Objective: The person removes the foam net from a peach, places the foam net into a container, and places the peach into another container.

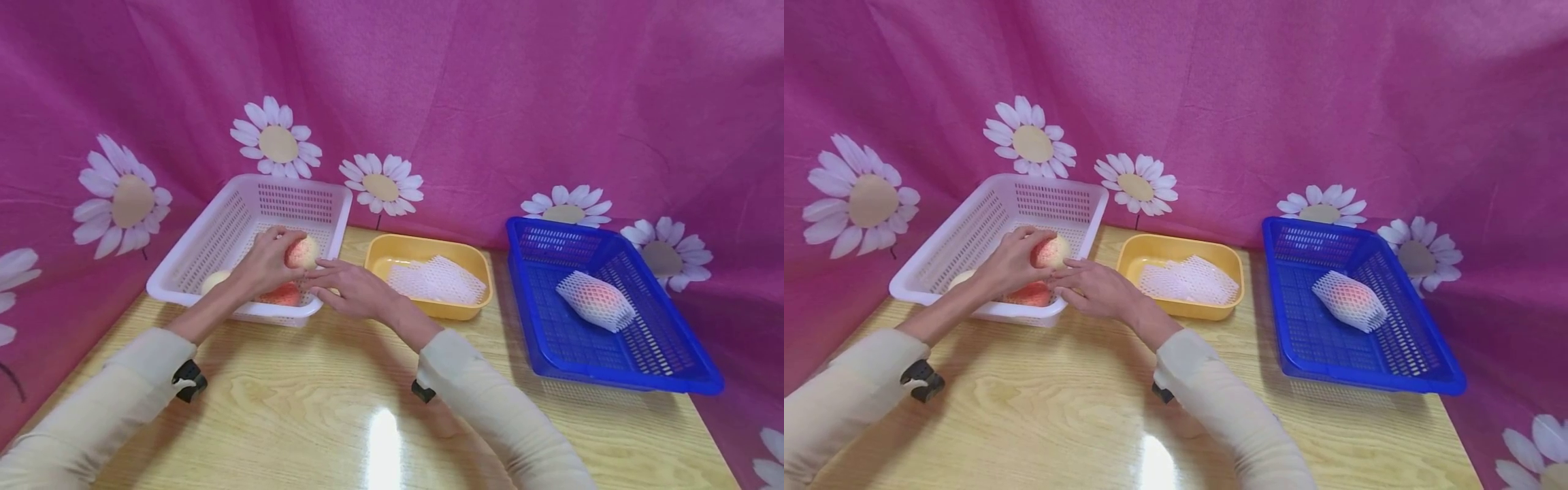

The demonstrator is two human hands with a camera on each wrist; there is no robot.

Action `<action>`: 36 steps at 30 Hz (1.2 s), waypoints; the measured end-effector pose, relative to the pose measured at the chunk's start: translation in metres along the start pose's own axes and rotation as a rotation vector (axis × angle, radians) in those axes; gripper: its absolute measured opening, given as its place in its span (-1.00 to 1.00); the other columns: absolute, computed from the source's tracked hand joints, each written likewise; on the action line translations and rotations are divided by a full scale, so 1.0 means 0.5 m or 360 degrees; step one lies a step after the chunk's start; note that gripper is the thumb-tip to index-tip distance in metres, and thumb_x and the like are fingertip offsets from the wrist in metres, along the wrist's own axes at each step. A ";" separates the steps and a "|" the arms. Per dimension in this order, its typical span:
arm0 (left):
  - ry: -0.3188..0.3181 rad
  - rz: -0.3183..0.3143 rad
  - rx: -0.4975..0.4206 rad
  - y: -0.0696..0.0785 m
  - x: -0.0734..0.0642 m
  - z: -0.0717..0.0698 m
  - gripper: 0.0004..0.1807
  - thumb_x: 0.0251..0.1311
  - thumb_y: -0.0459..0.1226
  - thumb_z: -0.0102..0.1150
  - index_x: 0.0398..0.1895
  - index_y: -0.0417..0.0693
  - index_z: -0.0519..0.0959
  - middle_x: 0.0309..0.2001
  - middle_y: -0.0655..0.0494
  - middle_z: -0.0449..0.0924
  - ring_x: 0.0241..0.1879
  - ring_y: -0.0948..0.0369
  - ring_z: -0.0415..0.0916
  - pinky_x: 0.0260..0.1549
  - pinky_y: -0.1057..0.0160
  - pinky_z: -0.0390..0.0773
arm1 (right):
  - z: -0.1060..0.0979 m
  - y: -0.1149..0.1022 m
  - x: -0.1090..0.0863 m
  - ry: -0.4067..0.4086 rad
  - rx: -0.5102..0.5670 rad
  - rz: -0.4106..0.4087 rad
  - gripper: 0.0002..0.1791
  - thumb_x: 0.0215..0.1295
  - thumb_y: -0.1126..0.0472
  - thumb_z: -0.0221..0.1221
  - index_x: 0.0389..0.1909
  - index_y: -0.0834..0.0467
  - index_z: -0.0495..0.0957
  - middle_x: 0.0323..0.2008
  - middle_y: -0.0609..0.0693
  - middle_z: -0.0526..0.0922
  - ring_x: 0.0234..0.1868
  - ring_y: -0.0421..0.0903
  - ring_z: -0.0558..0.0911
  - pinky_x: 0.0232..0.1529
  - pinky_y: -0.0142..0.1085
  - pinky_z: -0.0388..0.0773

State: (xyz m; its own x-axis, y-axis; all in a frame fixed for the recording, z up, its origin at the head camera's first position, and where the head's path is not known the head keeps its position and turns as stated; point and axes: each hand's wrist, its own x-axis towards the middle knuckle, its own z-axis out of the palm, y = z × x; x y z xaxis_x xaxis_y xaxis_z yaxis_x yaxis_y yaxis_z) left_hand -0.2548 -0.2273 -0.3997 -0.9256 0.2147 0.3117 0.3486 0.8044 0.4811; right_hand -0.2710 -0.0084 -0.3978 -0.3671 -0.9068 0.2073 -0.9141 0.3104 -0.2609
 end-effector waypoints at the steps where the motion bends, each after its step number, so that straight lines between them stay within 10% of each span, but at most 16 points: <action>1: -0.0016 -0.0001 0.0016 -0.002 0.001 0.001 -0.27 -0.03 -0.29 0.47 0.27 -0.23 0.45 0.16 -0.34 0.38 0.07 -0.31 0.34 -0.04 -0.21 0.47 | 0.000 0.000 0.000 0.0001 0.0001 0.0010 -0.61 0.57 0.11 -0.04 0.27 0.06 0.56 0.28 -0.08 0.53 0.45 -0.02 0.26 0.46 -0.30 0.04; 36: -0.0343 0.0005 0.0218 -0.002 0.025 0.028 -0.26 0.02 -0.25 0.43 0.26 -0.43 0.41 0.21 -0.40 0.44 0.25 -0.26 0.33 0.32 -0.28 0.11 | 0.000 -0.005 0.000 -0.0005 -0.0001 0.0028 -0.63 0.56 0.13 -0.01 0.23 0.10 0.59 0.24 -0.05 0.56 0.44 0.00 0.28 0.46 -0.35 0.00</action>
State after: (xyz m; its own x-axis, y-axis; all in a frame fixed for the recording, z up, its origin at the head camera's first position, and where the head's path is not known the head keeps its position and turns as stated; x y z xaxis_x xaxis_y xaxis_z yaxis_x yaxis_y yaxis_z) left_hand -0.2690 -0.2176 -0.4079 -0.9397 0.3186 0.1243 0.3419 0.8678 0.3605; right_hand -0.2687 -0.0092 -0.3971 -0.3825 -0.9021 0.1999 -0.9077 0.3264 -0.2637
